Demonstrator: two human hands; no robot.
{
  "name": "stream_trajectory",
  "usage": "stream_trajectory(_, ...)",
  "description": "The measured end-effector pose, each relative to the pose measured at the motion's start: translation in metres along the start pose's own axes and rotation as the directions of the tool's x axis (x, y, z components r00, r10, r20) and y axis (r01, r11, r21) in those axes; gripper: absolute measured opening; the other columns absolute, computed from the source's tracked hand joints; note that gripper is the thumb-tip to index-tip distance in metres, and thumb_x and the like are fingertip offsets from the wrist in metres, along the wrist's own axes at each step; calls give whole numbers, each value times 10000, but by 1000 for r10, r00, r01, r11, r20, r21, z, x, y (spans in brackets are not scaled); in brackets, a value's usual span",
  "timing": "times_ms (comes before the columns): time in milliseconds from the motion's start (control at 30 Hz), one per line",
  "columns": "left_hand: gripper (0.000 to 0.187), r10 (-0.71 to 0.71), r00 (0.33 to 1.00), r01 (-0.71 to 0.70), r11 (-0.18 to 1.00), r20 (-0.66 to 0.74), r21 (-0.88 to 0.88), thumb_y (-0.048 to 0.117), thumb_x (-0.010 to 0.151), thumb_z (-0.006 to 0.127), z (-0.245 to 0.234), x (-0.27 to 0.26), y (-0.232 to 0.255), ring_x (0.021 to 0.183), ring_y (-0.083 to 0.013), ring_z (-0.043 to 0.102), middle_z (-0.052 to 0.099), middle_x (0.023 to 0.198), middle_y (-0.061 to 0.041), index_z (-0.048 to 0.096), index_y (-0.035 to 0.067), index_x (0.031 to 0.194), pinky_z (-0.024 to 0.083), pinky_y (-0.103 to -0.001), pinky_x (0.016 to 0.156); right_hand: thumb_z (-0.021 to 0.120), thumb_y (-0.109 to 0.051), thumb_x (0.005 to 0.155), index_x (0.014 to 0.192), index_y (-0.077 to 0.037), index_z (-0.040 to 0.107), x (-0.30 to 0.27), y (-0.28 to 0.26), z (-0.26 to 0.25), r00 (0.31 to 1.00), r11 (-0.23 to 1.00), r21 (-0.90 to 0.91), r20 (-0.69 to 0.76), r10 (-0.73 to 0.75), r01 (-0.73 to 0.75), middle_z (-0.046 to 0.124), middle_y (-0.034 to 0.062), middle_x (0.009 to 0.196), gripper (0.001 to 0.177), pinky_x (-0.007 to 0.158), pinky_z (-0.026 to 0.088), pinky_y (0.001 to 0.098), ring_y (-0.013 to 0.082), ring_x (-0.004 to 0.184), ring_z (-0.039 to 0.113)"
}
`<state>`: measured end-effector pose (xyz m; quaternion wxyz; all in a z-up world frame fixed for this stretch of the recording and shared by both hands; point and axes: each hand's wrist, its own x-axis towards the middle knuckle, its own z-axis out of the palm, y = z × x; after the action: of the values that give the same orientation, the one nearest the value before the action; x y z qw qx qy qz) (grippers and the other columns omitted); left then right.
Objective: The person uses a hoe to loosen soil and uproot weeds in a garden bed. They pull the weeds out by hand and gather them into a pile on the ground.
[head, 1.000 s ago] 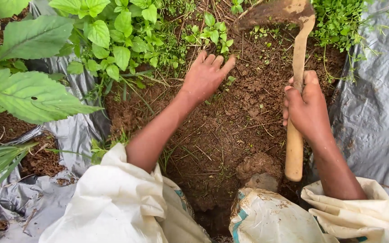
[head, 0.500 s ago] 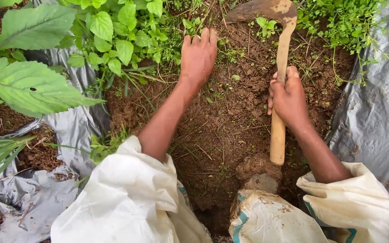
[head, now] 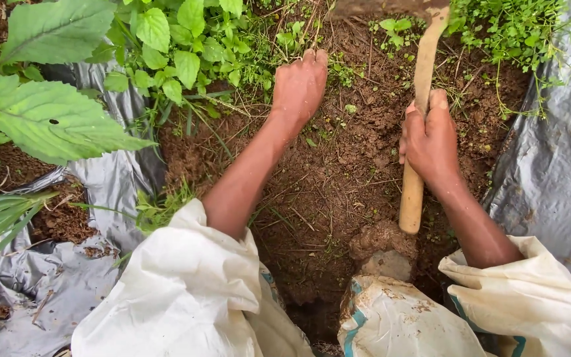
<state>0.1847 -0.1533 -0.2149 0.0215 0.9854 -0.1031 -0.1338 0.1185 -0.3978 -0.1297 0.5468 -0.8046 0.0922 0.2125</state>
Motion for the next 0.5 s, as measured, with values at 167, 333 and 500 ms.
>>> stream_trajectory(167, 310, 17, 1000, -18, 995, -11, -103, 190, 1091, 238, -5, -4, -1, 403, -66, 385, 585, 834, -73, 516, 61, 1142, 339, -266, 362, 354, -94, 1143, 1165, -78, 349, -7, -17, -3, 984, 988, -36, 92, 151, -148, 501, 59, 794, 28, 386, 486, 298, 163, 529, 500)
stream_trajectory(333, 205, 62, 998, -60, 995, 29, -78, 130, 1100, 330, -7, -11, -1, 408, -94, 407, 563, 691, -37, 521, 80, 1043, 402, -297, 368, 387, -90, 1161, 1095, -71, 378, -10, -15, -9, 964, 962, -141, 101, 248, -233, 548, 87, 818, 70, 376, 491, 303, 193, 534, 523)
stream_trajectory(500, 187, 97, 995, -94, 993, 33, -74, 65, 1063, 321, -7, -14, -2, 446, -98, 448, 578, 776, -76, 501, 56, 1114, 432, -290, 366, 315, -56, 1159, 1179, -34, 334, -11, -18, -5, 966, 968, -63, 69, 248, -244, 513, 55, 804, 36, 326, 497, 273, 159, 502, 508)
